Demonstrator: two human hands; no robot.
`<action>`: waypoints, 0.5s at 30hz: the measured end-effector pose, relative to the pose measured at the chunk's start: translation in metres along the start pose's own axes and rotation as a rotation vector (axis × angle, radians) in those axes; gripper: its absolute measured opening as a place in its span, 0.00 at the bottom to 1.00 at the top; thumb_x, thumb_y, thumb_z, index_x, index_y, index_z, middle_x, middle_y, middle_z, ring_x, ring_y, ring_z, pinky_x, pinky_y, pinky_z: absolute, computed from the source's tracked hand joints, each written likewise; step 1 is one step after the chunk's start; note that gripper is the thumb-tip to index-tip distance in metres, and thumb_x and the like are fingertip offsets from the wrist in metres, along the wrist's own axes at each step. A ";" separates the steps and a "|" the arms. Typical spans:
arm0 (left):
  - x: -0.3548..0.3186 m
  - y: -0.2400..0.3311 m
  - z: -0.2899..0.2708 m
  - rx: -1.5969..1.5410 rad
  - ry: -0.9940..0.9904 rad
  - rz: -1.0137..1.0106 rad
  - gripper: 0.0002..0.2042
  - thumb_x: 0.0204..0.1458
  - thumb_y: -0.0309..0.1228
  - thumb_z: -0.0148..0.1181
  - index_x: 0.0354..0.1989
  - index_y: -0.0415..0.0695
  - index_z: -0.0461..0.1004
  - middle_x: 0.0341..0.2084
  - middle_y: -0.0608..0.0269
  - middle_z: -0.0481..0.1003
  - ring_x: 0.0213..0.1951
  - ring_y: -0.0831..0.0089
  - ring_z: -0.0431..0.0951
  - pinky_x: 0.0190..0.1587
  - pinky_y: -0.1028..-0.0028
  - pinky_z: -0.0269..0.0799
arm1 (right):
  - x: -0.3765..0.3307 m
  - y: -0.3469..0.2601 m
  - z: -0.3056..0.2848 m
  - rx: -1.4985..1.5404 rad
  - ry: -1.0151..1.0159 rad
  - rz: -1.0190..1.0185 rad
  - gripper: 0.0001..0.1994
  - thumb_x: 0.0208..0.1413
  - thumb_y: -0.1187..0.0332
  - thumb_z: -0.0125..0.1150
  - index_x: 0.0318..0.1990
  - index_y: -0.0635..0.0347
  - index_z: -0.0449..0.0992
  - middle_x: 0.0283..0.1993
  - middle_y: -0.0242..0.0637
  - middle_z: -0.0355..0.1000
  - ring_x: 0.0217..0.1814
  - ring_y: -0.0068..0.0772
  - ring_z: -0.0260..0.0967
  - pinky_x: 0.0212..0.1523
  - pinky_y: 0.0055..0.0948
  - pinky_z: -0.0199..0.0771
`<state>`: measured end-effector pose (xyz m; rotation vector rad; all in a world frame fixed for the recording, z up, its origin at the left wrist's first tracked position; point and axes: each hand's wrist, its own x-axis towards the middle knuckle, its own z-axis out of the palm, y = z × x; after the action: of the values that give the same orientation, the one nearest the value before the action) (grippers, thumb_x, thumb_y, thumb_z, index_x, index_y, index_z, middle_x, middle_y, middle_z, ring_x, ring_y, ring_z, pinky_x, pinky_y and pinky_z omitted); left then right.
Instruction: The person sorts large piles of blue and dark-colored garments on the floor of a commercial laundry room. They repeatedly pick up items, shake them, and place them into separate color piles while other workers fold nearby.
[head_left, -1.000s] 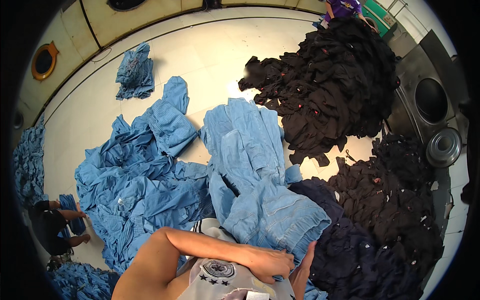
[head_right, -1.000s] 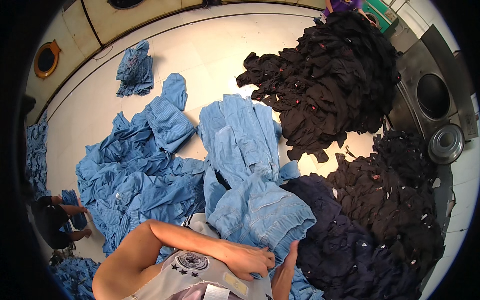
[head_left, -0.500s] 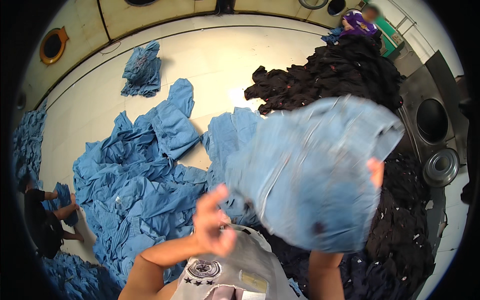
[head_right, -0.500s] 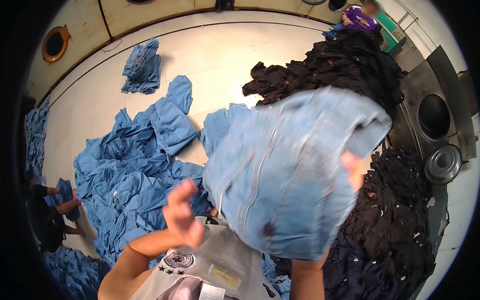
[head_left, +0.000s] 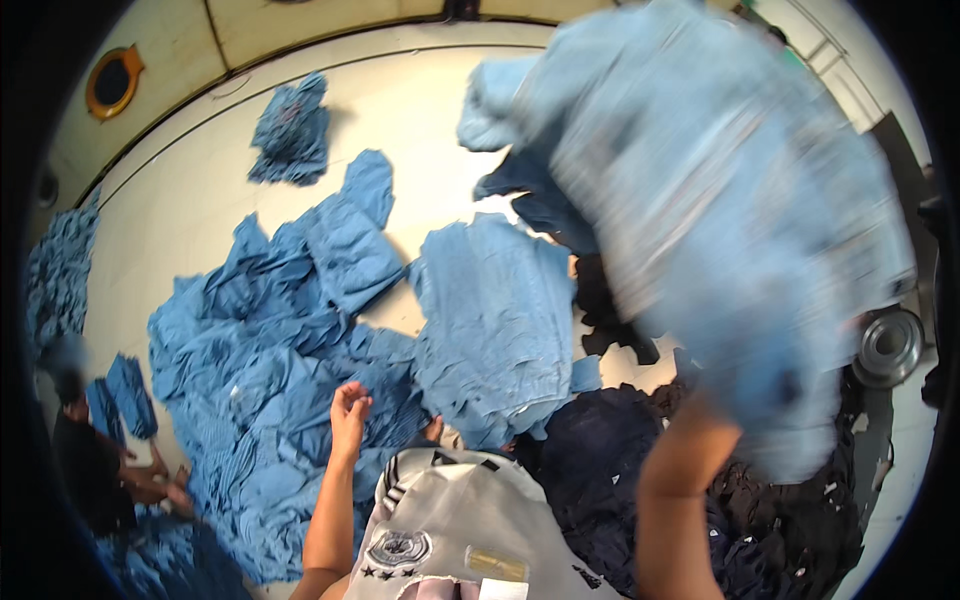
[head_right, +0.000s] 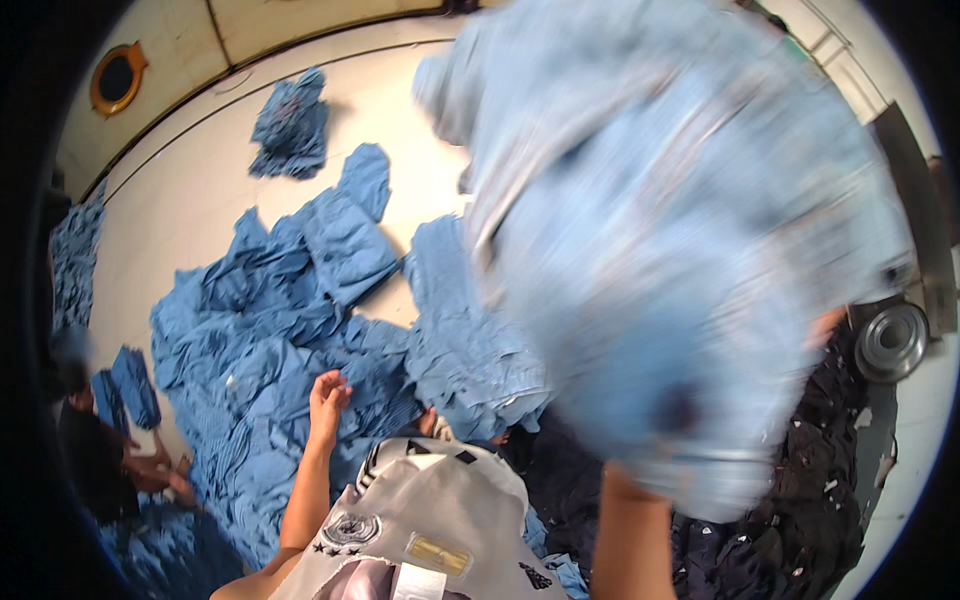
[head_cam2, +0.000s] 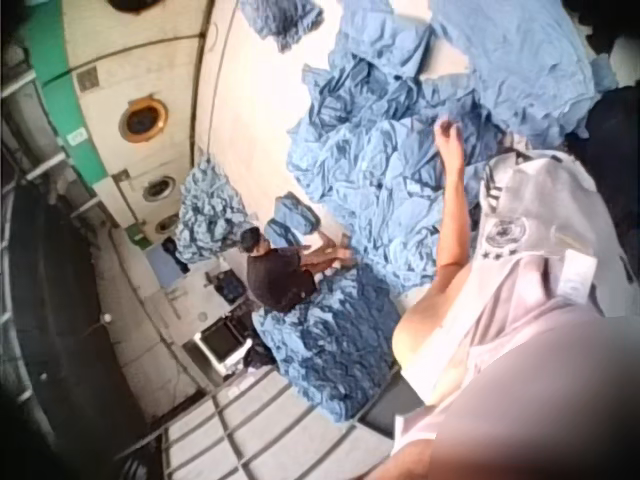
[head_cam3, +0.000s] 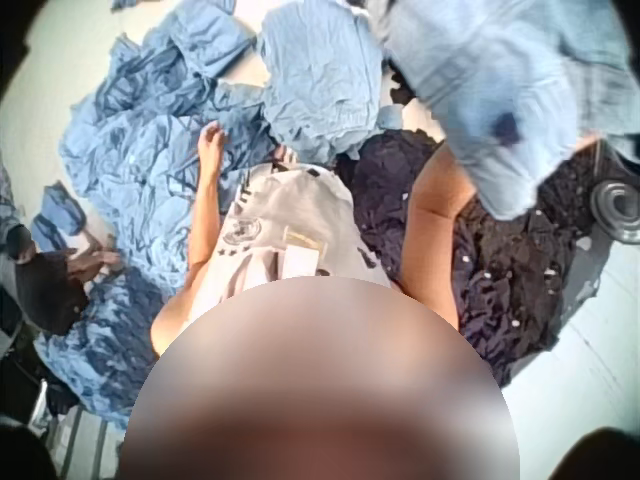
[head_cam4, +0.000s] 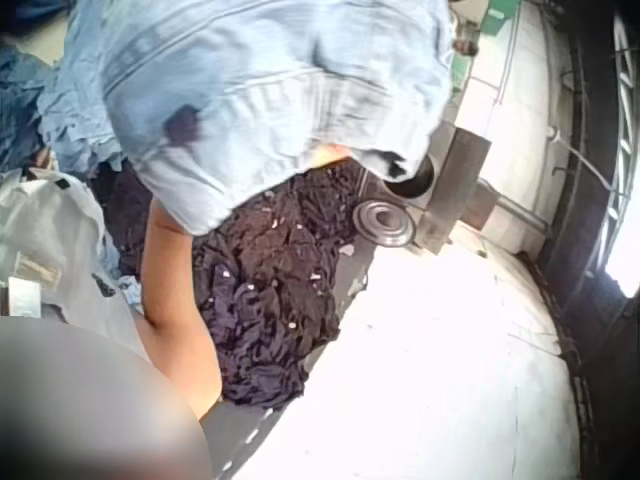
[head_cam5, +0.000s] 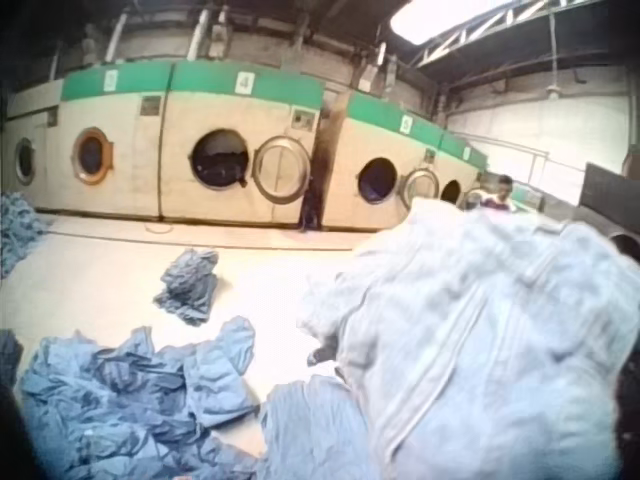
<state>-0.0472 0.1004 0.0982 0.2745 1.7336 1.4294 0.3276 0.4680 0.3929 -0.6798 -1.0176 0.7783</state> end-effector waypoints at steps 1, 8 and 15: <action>0.009 0.000 0.013 -0.019 -0.056 -0.090 0.14 0.60 0.33 0.52 0.53 0.47 0.67 0.49 0.63 0.73 0.42 0.74 0.77 0.45 0.70 0.70 | -0.028 0.021 -0.019 -0.009 0.022 -0.010 0.31 0.59 0.52 0.48 0.62 0.69 0.62 0.57 0.52 0.68 0.58 0.48 0.68 0.55 0.46 0.74; 0.122 -0.039 0.173 -0.129 -0.460 -0.385 0.47 0.53 0.71 0.37 0.73 0.49 0.40 0.70 0.44 0.49 0.67 0.42 0.55 0.65 0.41 0.48 | -0.301 0.171 -0.163 0.353 0.295 1.076 0.20 0.57 0.54 0.52 0.51 0.55 0.74 0.51 0.34 0.73 0.54 0.42 0.69 0.57 0.43 0.68; 0.141 -0.149 0.327 0.737 -0.614 -0.370 0.60 0.44 0.72 0.52 0.73 0.46 0.26 0.70 0.34 0.36 0.69 0.35 0.43 0.66 0.41 0.48 | -0.496 0.077 -0.424 -1.143 0.060 1.611 0.12 0.58 0.62 0.52 0.35 0.59 0.78 0.32 0.47 0.78 0.37 0.38 0.79 0.34 0.37 0.77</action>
<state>0.1494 0.3712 -0.0941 0.6634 1.5987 0.3336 0.5429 0.0465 -0.0629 -2.6443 -0.6085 1.4562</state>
